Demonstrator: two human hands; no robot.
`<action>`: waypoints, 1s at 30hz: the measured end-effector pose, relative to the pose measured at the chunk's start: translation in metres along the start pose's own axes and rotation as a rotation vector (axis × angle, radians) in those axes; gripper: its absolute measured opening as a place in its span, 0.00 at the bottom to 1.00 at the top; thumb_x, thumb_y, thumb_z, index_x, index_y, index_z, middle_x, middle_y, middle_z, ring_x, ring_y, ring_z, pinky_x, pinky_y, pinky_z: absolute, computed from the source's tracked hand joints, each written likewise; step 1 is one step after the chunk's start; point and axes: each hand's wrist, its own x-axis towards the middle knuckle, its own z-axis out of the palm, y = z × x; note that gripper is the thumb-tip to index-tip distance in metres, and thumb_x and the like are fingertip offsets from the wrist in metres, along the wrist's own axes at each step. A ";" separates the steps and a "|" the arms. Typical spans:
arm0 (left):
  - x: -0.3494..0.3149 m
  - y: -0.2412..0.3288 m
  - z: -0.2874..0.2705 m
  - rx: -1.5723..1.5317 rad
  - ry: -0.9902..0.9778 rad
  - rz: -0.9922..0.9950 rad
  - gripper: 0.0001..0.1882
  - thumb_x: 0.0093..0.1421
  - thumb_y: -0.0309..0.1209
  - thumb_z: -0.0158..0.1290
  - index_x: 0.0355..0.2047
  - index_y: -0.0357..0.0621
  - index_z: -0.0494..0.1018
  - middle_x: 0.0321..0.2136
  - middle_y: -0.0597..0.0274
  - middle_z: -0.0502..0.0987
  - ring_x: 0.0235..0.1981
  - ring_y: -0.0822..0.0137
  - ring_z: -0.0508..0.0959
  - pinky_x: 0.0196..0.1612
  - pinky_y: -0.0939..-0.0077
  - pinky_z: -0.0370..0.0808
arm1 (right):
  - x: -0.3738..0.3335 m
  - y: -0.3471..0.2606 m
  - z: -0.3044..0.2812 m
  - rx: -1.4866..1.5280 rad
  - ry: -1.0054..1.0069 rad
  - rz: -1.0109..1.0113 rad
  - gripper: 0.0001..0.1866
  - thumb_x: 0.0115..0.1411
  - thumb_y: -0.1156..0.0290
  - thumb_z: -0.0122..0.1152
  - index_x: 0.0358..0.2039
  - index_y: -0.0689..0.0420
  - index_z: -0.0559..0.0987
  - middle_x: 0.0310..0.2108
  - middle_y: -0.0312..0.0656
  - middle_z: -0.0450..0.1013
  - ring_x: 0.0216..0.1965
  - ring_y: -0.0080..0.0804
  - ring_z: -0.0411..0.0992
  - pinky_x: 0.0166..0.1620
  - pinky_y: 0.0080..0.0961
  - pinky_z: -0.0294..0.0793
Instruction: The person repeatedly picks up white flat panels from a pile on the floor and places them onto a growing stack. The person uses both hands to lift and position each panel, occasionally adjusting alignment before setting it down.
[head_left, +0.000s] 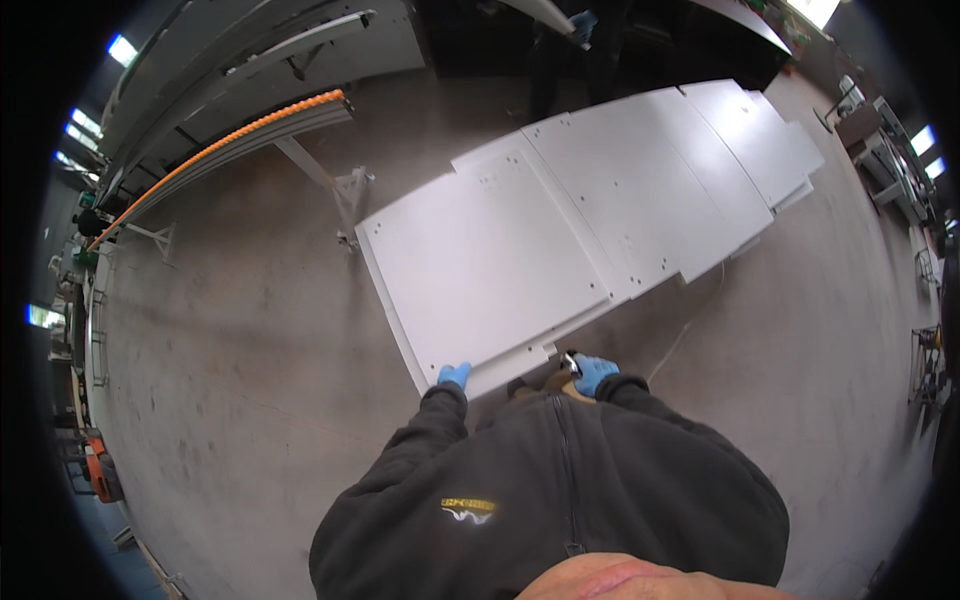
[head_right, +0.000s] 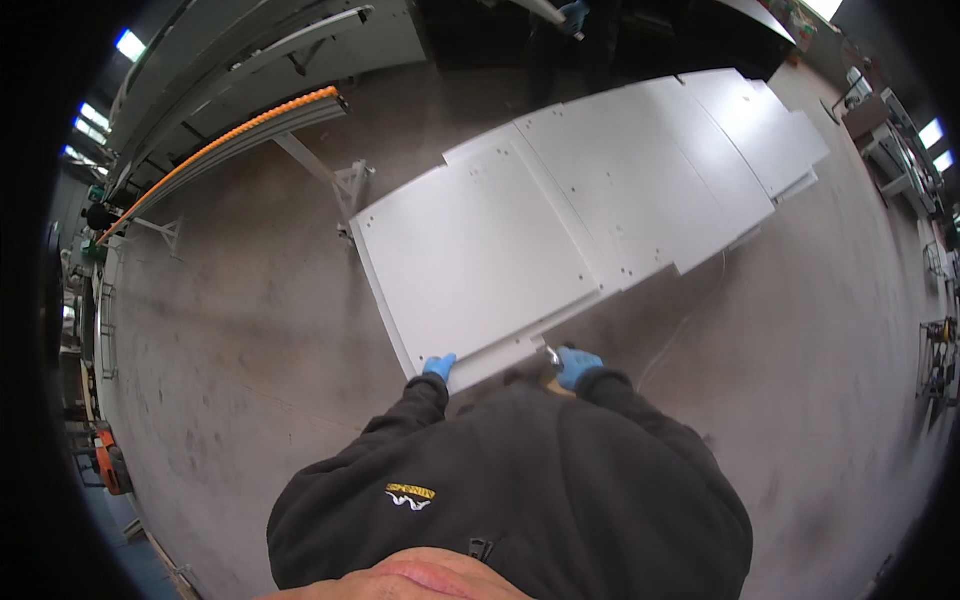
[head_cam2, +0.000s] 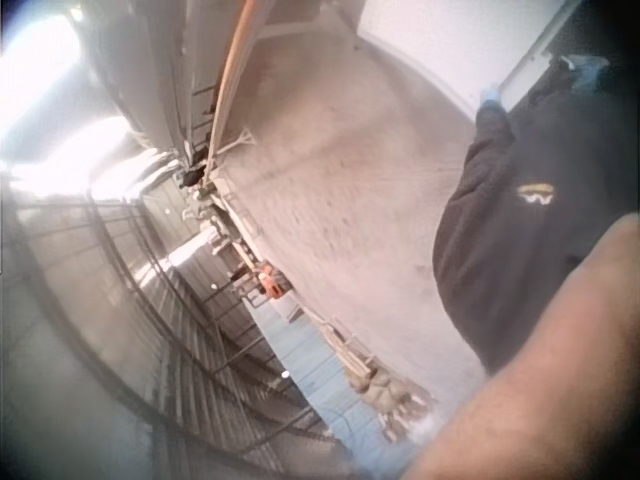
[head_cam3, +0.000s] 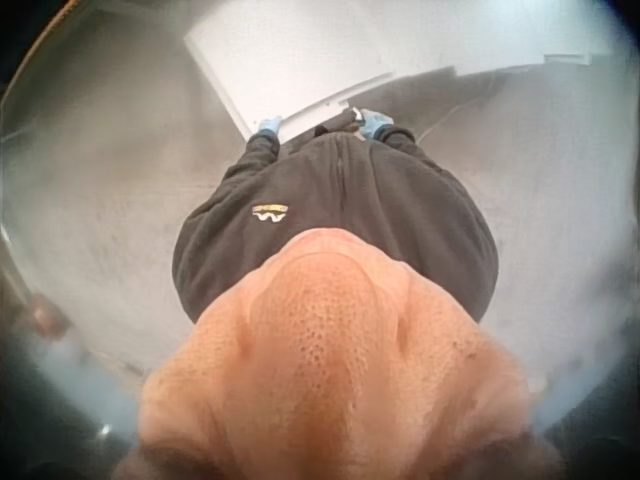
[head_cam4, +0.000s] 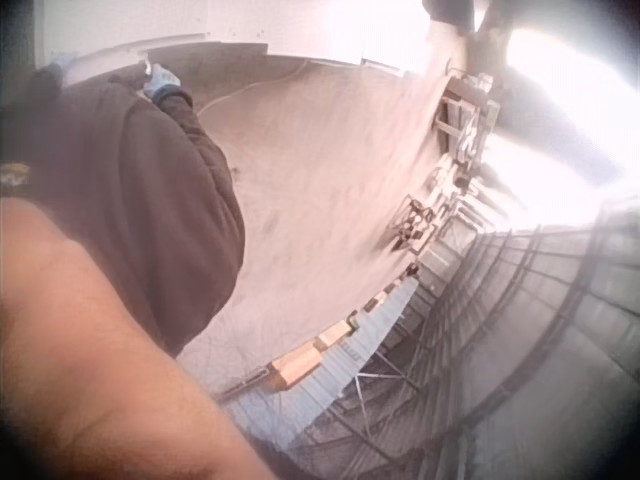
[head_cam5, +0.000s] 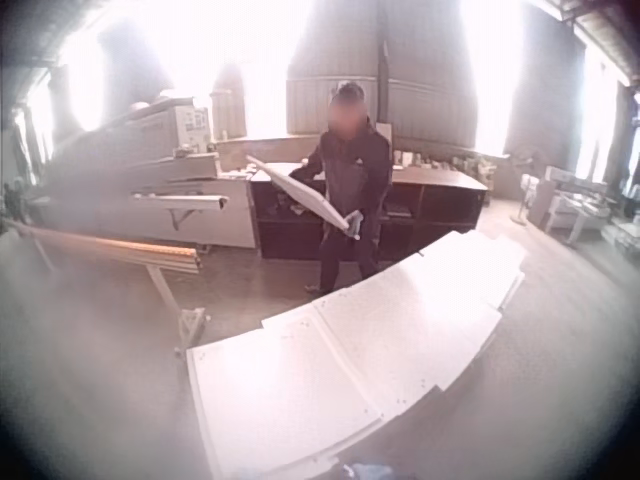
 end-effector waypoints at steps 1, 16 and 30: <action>0.002 -0.005 0.002 -0.036 0.046 -0.006 0.40 0.54 0.49 0.59 0.57 0.27 0.68 0.53 0.33 0.75 0.56 0.42 0.74 0.59 0.56 0.69 | 0.001 0.000 0.000 -0.001 0.002 0.005 0.13 0.59 0.63 0.55 0.43 0.52 0.75 0.42 0.53 0.78 0.46 0.56 0.75 0.48 0.49 0.74; -0.018 0.044 0.061 0.019 0.061 -0.023 0.37 0.53 0.50 0.60 0.51 0.25 0.73 0.48 0.36 0.78 0.52 0.46 0.76 0.57 0.57 0.71 | 0.013 0.077 -0.103 0.007 -0.100 0.089 0.15 0.61 0.60 0.56 0.46 0.53 0.74 0.45 0.50 0.77 0.49 0.51 0.75 0.51 0.42 0.72; -0.040 0.159 0.171 0.004 0.147 0.021 0.42 0.55 0.53 0.58 0.58 0.27 0.68 0.55 0.34 0.74 0.59 0.45 0.73 0.61 0.60 0.70 | 0.062 0.177 -0.125 0.025 -0.174 -0.105 0.30 0.55 0.58 0.57 0.60 0.49 0.72 0.56 0.52 0.73 0.58 0.52 0.70 0.60 0.44 0.69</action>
